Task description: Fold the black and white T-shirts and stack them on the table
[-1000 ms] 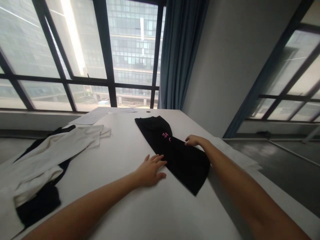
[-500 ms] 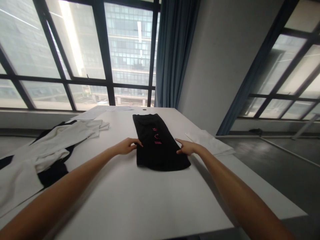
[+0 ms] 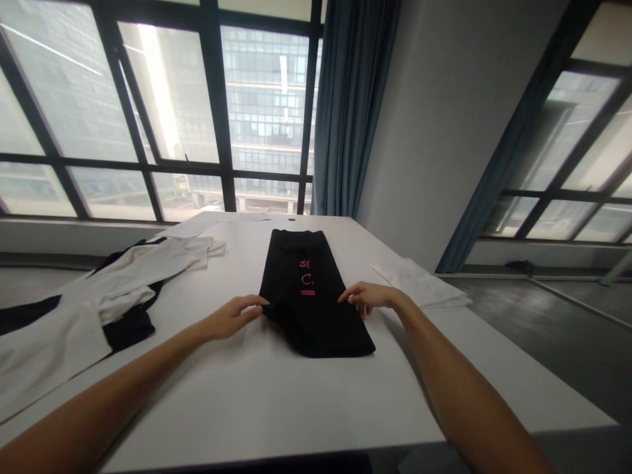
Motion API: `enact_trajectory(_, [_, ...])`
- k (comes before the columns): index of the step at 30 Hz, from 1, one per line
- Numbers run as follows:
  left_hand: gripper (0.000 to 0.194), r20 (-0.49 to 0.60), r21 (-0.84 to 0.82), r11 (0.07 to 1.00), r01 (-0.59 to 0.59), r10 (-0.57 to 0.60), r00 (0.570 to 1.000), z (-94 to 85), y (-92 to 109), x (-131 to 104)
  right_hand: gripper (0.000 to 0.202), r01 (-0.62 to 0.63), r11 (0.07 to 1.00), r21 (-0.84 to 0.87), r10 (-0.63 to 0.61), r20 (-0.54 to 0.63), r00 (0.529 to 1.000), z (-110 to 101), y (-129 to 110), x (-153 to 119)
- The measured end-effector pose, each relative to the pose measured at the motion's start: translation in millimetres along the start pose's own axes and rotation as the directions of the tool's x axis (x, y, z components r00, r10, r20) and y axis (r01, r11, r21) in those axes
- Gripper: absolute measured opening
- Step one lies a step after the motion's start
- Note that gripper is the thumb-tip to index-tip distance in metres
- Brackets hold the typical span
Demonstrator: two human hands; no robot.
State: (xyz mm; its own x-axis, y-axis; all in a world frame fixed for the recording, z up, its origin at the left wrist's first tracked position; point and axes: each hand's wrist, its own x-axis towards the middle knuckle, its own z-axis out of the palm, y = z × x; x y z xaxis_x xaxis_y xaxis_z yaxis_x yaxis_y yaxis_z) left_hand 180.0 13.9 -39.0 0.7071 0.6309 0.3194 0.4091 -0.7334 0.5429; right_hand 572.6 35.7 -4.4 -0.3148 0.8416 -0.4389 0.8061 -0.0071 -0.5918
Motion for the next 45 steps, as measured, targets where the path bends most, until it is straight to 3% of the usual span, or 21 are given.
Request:
enact_trajectory(3, [0.031, -0.028, -0.005, 1.0, -0.01, 0.009, 1.0, 2.1, -1, -1, 0.052, 0.076, 0.997, 0.015, -0.076, 0.0, 0.997, 1, 15, -5])
enact_trajectory(6, [0.037, 0.142, -0.01, 0.995, -0.098, 0.099, 0.985, 0.6, -6, -8, 0.066, 0.097, 0.994, -0.05, -0.098, -0.023, 0.995, 3, 20, -13])
enact_trajectory(10, [0.032, 0.278, -0.042, 0.995, -0.088, 0.097, 0.956, -2.8, -14, -17, 0.069, 0.038, 0.95, -0.31, -0.096, -0.176, 0.98, 15, 8, -19])
enact_trajectory(15, [0.025, 0.112, -0.017, 0.997, -0.075, 0.076, 0.991, 3.2, -12, -13, 0.06, 0.141, 0.861, -0.489, -0.272, -0.208, 0.94, 27, -15, -26])
enact_trajectory(17, [0.031, -0.018, -0.04, 0.998, -0.044, 0.043, 0.999, 3.3, -9, -10, 0.047, 0.239, 0.85, -0.469, -0.366, -0.199, 0.909, 25, -19, -29])
enact_trajectory(20, [0.038, -0.204, -0.07, 0.997, 0.022, -0.036, 0.978, -2.6, -6, -9, 0.02, 0.432, 0.828, -0.356, -0.522, -0.21, 0.827, 20, -17, -31])
enact_trajectory(22, [0.036, -0.198, -0.068, 0.997, 0.023, -0.036, 0.98, -7.3, -5, -12, 0.024, 0.487, 0.828, -0.279, -0.55, -0.228, 0.803, 16, -13, -31])
enact_trajectory(26, [0.029, 0.069, 0.031, 0.994, -0.102, 0.1, 0.993, -7.7, -4, -19, 0.034, 0.328, 0.903, -0.277, -0.379, -0.16, 0.911, 17, -10, -31])
enact_trajectory(29, [0.04, 0.168, 0.109, 0.981, -0.158, 0.138, 0.976, -0.4, -5, -22, 0.062, 0.18, 0.919, -0.352, -0.244, -0.148, 0.958, 25, -17, -33])
enact_trajectory(33, [0.036, 0.156, 0.125, 0.977, -0.173, 0.153, 0.976, 8.5, -5, -20, 0.053, 0.19, 0.89, -0.414, -0.265, -0.134, 0.955, 36, -30, -32])
enact_trajectory(39, [0.032, 0.066, 0.075, 0.991, -0.112, 0.107, 0.992, 7.0, -2, -12, 0.04, 0.403, 0.877, -0.26, -0.432, -0.061, 0.9, 29, -22, -30])
enact_trajectory(45, [0.033, 0.157, -0.011, 0.997, -0.071, 0.072, 0.985, -2.2, 18, -13, 0.028, 0.335, 0.934, -0.128, -0.329, 0.063, 0.942, 18, -18, -43])
